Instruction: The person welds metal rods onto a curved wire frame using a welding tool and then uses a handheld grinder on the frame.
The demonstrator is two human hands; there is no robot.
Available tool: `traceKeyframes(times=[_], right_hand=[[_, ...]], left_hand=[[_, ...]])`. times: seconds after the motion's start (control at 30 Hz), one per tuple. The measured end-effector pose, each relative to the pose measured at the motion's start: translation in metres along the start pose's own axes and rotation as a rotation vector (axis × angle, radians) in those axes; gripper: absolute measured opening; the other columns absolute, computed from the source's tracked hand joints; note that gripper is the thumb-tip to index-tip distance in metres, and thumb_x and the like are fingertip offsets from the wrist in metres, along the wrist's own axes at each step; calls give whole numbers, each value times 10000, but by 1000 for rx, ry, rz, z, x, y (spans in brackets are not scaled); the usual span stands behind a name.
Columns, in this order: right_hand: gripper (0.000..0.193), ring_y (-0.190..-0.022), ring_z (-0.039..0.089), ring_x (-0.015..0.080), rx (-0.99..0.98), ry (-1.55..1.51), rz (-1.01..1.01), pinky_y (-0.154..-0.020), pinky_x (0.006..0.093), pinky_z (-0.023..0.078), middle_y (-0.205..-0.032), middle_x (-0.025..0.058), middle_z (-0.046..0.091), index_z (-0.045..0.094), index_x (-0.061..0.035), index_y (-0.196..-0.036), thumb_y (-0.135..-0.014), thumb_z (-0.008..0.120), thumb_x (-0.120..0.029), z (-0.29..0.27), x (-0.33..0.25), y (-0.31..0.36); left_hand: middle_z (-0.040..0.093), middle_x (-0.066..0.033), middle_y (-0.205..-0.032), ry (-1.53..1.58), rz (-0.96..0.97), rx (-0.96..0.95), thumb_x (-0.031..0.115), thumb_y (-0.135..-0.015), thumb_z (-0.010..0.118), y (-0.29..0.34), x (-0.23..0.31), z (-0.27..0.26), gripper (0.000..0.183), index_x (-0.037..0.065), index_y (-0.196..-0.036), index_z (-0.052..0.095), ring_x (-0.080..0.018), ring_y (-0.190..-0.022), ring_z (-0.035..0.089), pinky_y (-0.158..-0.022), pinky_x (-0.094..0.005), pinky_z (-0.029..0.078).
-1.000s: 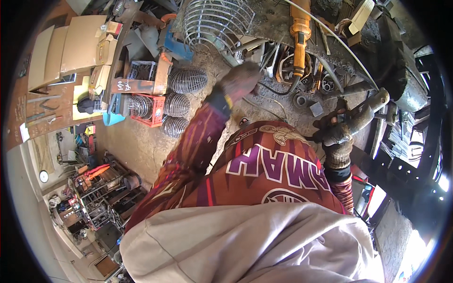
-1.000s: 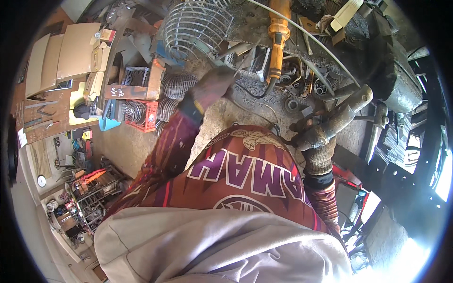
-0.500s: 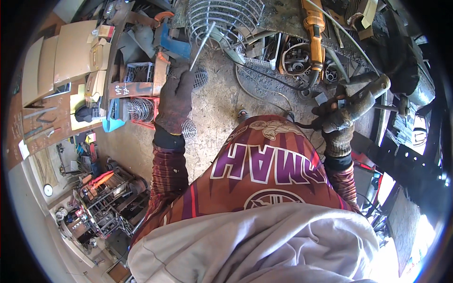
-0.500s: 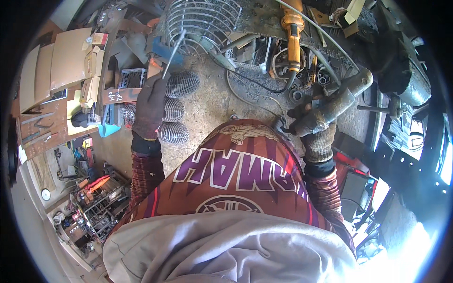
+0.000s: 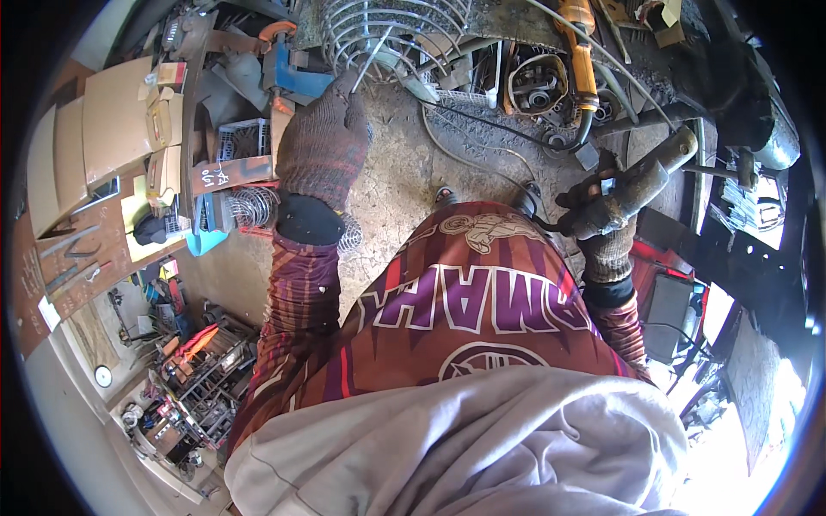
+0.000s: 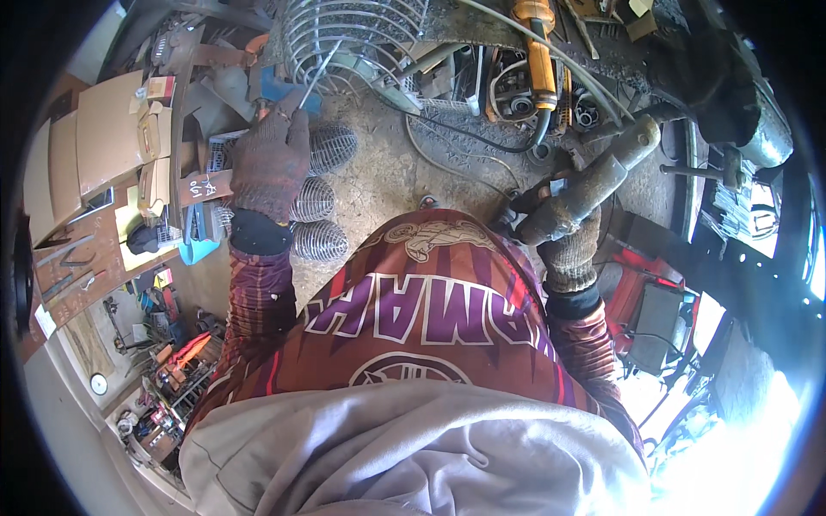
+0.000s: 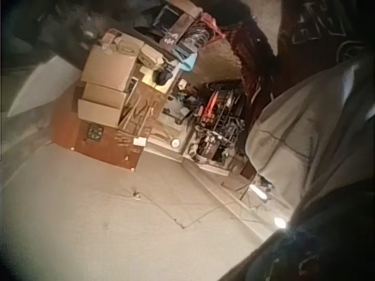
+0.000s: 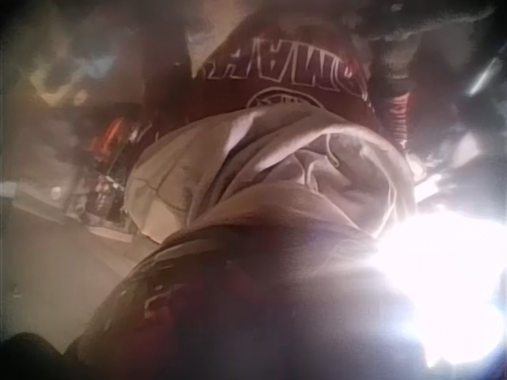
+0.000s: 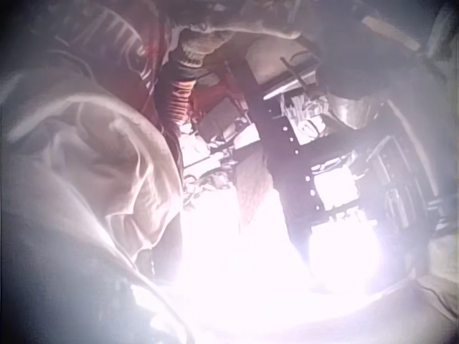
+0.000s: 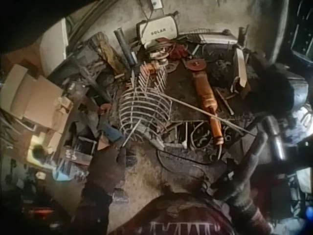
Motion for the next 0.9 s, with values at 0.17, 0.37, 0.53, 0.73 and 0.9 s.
traceKeyframes(times=[0.17, 0.37, 0.53, 0.73, 0.9], right_hand=[[312, -777, 648, 256, -66, -257, 111, -705, 482, 594, -892, 40, 597, 495, -69, -1216, -959, 637, -174, -5, 12, 3], [345, -732, 663, 272, -72, -322, 120, -657, 446, 596, -896, 59, 610, 499, -53, -1207, -936, 671, -180, -6, 12, 4], [284, -697, 669, 268, -89, -98, 119, -621, 431, 592, -822, 92, 620, 528, -40, -1152, -925, 669, -138, -9, 6, 1], [273, -700, 674, 259, -83, -133, 168, -633, 427, 596, -799, 99, 620, 528, -30, -1126, -909, 679, -99, -13, 8, 3], [284, -721, 687, 267, -59, -109, 192, -645, 427, 597, -810, 106, 627, 518, -16, -1130, -913, 676, -110, -13, -2, 5]], left_hand=[[699, -199, -993, -105, 160, 104, 217, -976, 573, 0, -9, 35, 324, 150, -1287, 635, -349, -882, 695, -715, -438, 553], [699, -188, -1107, -18, -33, -10, 185, -977, 579, -1, -4, 35, 376, 126, -1348, 594, -344, -939, 701, -758, -423, 551], [687, -193, -1166, 220, 55, 159, 191, -990, 570, 3, -14, 46, 357, 102, -1333, 606, -344, -1008, 696, -804, -400, 549], [694, -196, -1142, 227, 93, 179, 156, -983, 581, 2, -8, 42, 348, 84, -1322, 612, -337, -997, 697, -802, -387, 547], [697, -202, -1055, 203, 87, 182, 137, -957, 605, 3, -1, 44, 361, 96, -1315, 619, -348, -917, 695, -760, -408, 540]])
Point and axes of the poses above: each hand's wrist, its own y-axis away from the middle knuckle, its own z-axis out of the palm, x = y × z, the point moved 5 cm from there along -y, towards the middle knuckle
